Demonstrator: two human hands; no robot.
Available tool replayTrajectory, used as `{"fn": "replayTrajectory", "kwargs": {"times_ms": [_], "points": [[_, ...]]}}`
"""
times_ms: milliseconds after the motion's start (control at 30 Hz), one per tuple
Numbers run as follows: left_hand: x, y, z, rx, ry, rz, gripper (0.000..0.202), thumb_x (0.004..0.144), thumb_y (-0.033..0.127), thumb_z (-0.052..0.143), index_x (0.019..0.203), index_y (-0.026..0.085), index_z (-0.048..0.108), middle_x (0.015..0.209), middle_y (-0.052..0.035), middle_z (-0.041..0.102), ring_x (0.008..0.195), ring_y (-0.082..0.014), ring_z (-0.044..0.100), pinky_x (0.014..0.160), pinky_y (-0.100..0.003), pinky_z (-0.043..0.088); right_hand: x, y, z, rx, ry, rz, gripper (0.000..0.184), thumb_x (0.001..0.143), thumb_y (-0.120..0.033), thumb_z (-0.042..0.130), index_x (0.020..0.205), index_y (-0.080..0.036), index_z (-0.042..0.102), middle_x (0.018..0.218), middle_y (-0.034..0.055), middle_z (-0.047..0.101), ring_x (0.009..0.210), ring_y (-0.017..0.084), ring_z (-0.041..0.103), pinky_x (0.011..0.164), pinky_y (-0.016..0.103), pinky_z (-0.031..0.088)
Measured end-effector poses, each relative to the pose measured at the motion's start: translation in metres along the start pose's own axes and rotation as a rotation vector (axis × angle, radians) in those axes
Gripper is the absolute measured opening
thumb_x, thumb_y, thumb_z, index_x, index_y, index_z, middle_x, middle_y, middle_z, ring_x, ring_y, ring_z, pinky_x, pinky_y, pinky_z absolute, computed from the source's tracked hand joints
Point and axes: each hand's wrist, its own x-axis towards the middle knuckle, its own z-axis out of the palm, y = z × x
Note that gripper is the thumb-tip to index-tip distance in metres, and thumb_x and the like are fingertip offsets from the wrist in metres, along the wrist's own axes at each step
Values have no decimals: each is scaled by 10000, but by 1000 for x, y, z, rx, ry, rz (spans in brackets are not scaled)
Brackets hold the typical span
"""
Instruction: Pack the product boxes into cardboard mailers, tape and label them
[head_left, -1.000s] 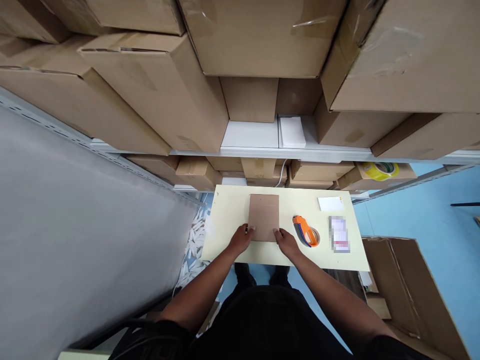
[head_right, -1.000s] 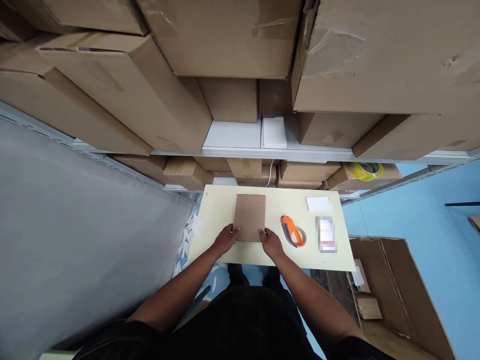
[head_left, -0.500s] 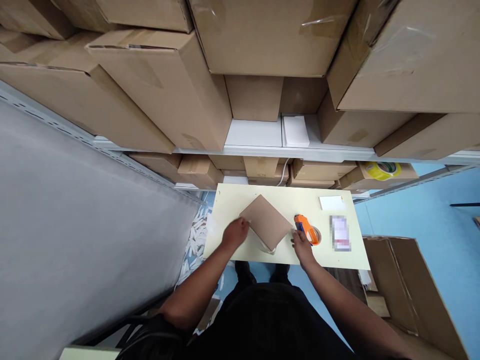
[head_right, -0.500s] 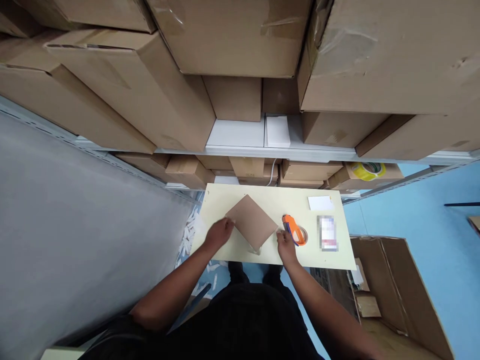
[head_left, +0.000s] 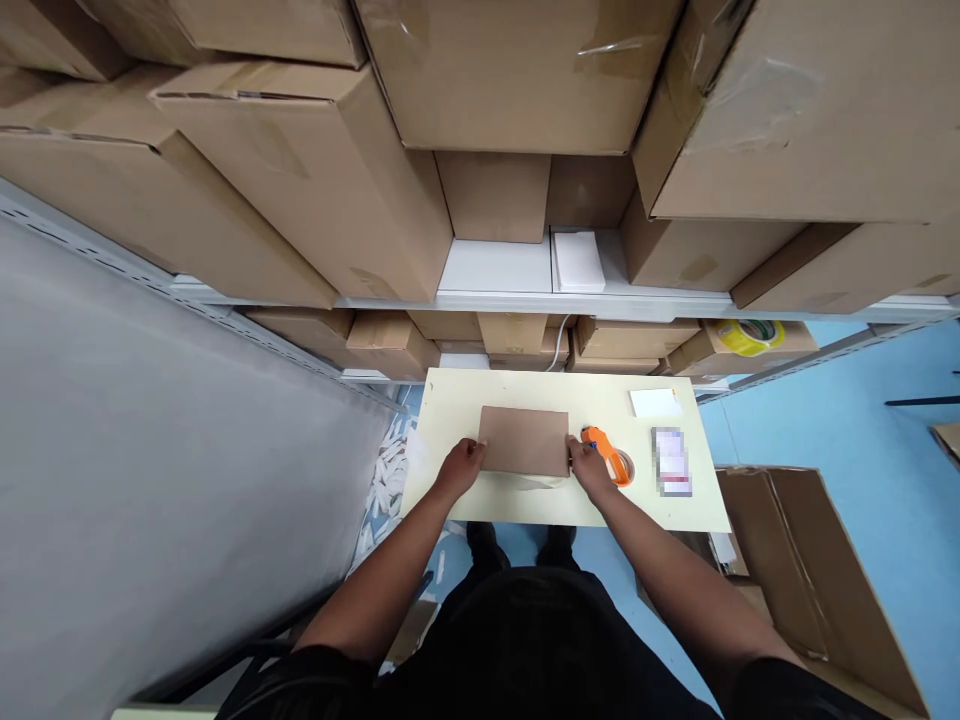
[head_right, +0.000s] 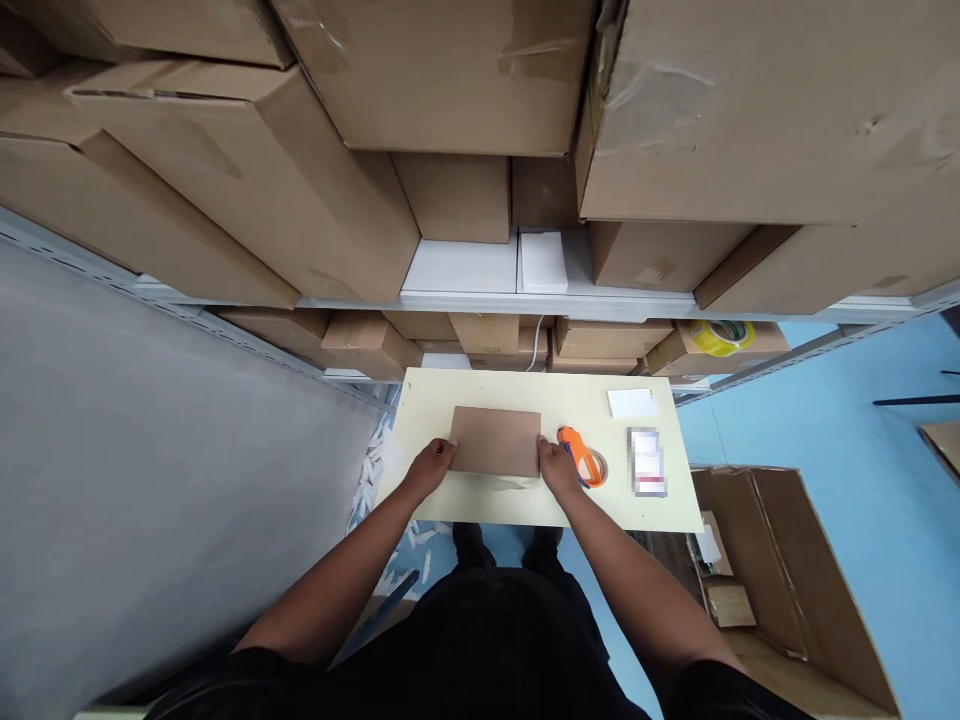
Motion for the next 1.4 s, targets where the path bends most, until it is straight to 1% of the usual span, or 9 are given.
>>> {"fn": "replayTrajectory", "kwargs": {"times_ms": [100, 200, 367, 467, 567, 767, 1133, 1267, 1400], "points": [[15, 7, -5, -47, -2, -14, 549, 1008, 603, 321, 1027, 193, 686, 1088, -127, 759, 1035, -298, 703, 874, -394, 520, 14, -10, -9, 29, -7, 41, 608, 974, -648, 317, 863, -202, 715, 857, 112, 740, 843, 273, 686, 764, 365, 504], [30, 22, -6, -90, -19, -18, 587, 999, 630, 327, 1046, 188, 711, 1126, -133, 765, 1065, -312, 704, 879, -400, 531, 23, -22, -8, 54, -14, 47, 578, 977, -628, 339, 988, -203, 731, 978, 123, 756, 924, 274, 688, 795, 365, 503], [16, 33, -5, -131, 8, 5, 593, 992, 661, 348, 1126, 205, 702, 1183, -126, 748, 1122, -331, 676, 929, -429, 519, 12, -30, -9, 76, 0, 17, 599, 972, -672, 316, 1026, -217, 703, 1062, 115, 745, 1001, 277, 673, 849, 376, 503], [-6, 25, 0, -239, 65, 78, 564, 1019, 637, 292, 1233, 236, 626, 1219, -84, 724, 1150, -275, 659, 965, -394, 510, -11, -22, -9, 129, 78, -112, 554, 976, -668, 327, 1084, -237, 657, 1137, 90, 713, 1109, 269, 630, 965, 375, 474], [-27, 12, 13, -345, 116, 135, 488, 1014, 599, 338, 1206, 211, 561, 1184, -92, 701, 1106, -246, 652, 969, -376, 504, -34, -5, -2, 191, 156, -226, 492, 970, -630, 374, 1120, -217, 597, 1162, 113, 682, 1141, 273, 608, 1014, 386, 457], [-48, -9, 31, -377, 74, 135, 352, 989, 527, 421, 1117, 208, 500, 1106, -90, 686, 1019, -220, 657, 922, -352, 505, -53, 27, 19, 231, 116, -190, 440, 939, -603, 445, 1131, -214, 516, 1160, 105, 655, 1050, 248, 649, 936, 378, 500], [-36, -23, 0, -287, -88, 172, 445, 993, 615, 333, 989, 229, 555, 1006, -55, 682, 993, -250, 650, 877, -378, 504, -66, 14, 19, 101, 192, -126, 490, 943, -629, 405, 1044, -213, 642, 960, 52, 705, 939, 246, 665, 857, 361, 494], [-30, -31, -2, -276, -132, 198, 452, 977, 629, 350, 997, 231, 564, 997, -50, 683, 976, -242, 658, 868, -373, 516, -65, 16, 21, -2, 244, -103, 513, 983, -601, 353, 1091, -216, 674, 1020, 67, 725, 983, 250, 665, 850, 346, 491], [-26, -41, -8, -257, -118, 234, 440, 963, 608, 361, 987, 228, 581, 1010, -67, 684, 1004, -247, 651, 869, -369, 520, -53, 33, 8, -197, 348, -65, 402, 990, -436, 407, 1138, -180, 679, 1233, 153, 675, 1189, 292, 582, 962, 381, 436]]}}
